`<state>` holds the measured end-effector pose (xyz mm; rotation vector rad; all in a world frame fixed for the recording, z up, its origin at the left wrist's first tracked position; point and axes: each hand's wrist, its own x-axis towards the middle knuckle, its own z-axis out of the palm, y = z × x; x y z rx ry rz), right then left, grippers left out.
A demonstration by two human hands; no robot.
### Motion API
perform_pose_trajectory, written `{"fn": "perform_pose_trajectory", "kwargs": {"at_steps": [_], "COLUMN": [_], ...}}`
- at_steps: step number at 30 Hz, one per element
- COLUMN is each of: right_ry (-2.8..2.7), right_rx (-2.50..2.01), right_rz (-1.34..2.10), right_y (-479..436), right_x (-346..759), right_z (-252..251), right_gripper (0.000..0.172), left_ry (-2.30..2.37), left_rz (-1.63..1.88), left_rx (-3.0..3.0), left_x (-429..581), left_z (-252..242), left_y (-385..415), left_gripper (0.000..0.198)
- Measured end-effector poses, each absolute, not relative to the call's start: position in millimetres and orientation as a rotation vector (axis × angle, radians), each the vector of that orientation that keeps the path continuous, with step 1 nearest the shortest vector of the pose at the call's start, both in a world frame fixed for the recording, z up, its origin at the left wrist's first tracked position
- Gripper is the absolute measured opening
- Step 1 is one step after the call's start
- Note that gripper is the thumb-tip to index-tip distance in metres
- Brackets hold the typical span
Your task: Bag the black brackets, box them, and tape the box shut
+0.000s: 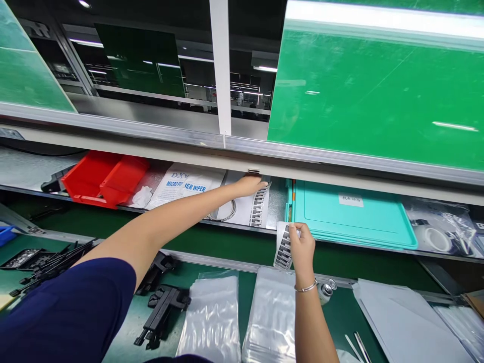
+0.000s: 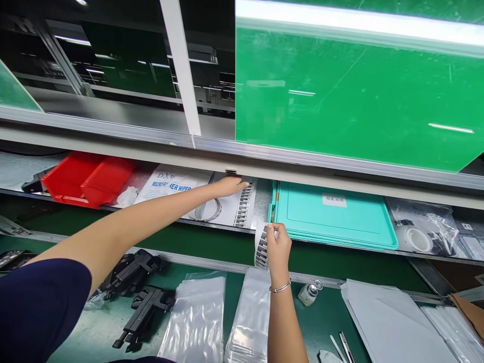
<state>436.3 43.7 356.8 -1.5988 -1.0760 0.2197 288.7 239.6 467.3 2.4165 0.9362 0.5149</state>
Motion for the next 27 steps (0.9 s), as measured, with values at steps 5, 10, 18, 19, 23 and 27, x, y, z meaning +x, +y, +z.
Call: {"fn": "perform_pose_trajectory", "kwargs": {"at_steps": [5,10,18,19,23,27], "right_ry": [-1.282,-1.718,-2.181,-2.110,-1.488,-1.209], "right_rx": [-1.490,-0.990,-0.677,-0.743,-1.168,-1.207], "right_rz": [-0.059,-0.328,-0.071,0.002,0.334,0.639], "right_y": [27,0,-68,-71,-66,-61], "right_x": [435,383,324,328,343,341], "right_z": [355,366,321,319,333,360], "right_gripper": [0.029,0.018,0.023,0.030,0.028,0.027], "left_ry": [0.772,0.387,0.649,0.678,0.752,0.833], "left_rz": [0.391,0.131,0.842,0.886,0.849,0.720], "left_rx": [2.163,1.189,0.758,0.843,1.184,1.429], "left_x": [250,227,185,179,168,166], "left_z": [426,349,345,348,355,357], "left_y": [171,78,50,44,11,-16], "left_gripper": [0.040,0.072,0.034,0.035,0.032,0.027]}}
